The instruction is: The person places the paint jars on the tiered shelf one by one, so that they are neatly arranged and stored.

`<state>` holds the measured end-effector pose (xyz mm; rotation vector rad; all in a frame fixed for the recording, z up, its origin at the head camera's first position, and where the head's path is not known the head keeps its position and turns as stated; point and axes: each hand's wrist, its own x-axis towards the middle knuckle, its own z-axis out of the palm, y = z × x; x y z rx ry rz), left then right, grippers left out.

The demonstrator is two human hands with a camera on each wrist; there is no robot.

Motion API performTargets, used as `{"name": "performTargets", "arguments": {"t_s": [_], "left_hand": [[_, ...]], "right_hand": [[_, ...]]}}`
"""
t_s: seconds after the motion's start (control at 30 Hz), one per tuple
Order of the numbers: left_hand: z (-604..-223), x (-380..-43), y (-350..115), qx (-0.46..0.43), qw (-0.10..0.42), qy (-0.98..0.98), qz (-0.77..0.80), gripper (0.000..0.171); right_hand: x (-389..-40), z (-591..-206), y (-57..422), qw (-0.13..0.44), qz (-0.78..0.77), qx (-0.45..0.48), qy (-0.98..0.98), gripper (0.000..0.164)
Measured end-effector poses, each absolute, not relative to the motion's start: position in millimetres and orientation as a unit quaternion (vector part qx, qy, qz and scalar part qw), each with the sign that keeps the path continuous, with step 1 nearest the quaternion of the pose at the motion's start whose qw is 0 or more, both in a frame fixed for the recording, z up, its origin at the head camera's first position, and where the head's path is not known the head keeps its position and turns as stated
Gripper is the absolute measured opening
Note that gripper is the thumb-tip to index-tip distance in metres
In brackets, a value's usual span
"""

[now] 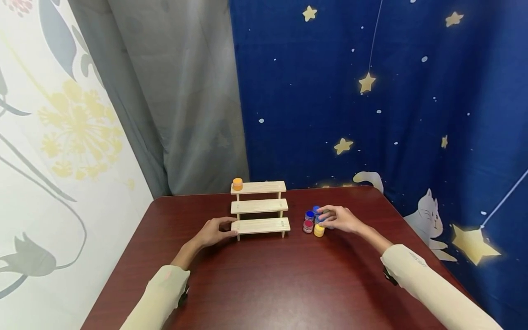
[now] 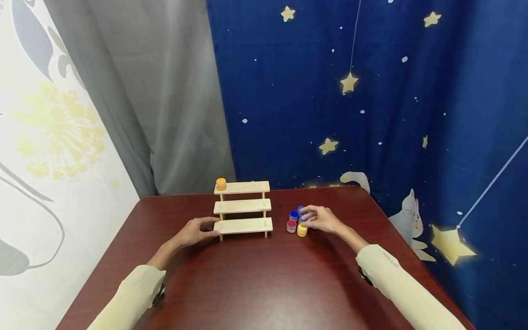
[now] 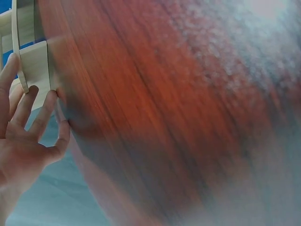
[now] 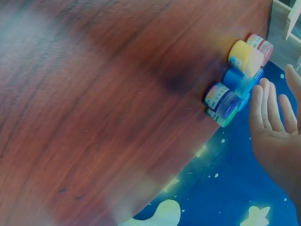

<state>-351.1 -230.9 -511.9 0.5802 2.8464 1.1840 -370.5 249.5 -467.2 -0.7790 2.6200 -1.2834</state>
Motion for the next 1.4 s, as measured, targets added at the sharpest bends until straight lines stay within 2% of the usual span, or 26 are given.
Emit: {"name": "performTargets", "arguments": {"t_s": [0.5,1.0,1.4], "left_hand": [[-511.2,-351.8,-228.5,0.171,0.003,0.909,0.38,0.045],[-511.8,-353.7,-229.2,0.169,0.006,0.908,0.384,0.047],[-511.3,-353.8,-228.0,0.163,0.006,0.912,0.376,0.048]], "right_hand": [[-367.0,-482.4,258.9,0.066,-0.427,-0.255,0.865,0.047],[-362.0,-490.2,256.2,0.069,-0.437,-0.236,0.865,0.051],[-361.5,-499.4,253.7,0.111,-0.463,-0.194,0.858,0.049]]}}
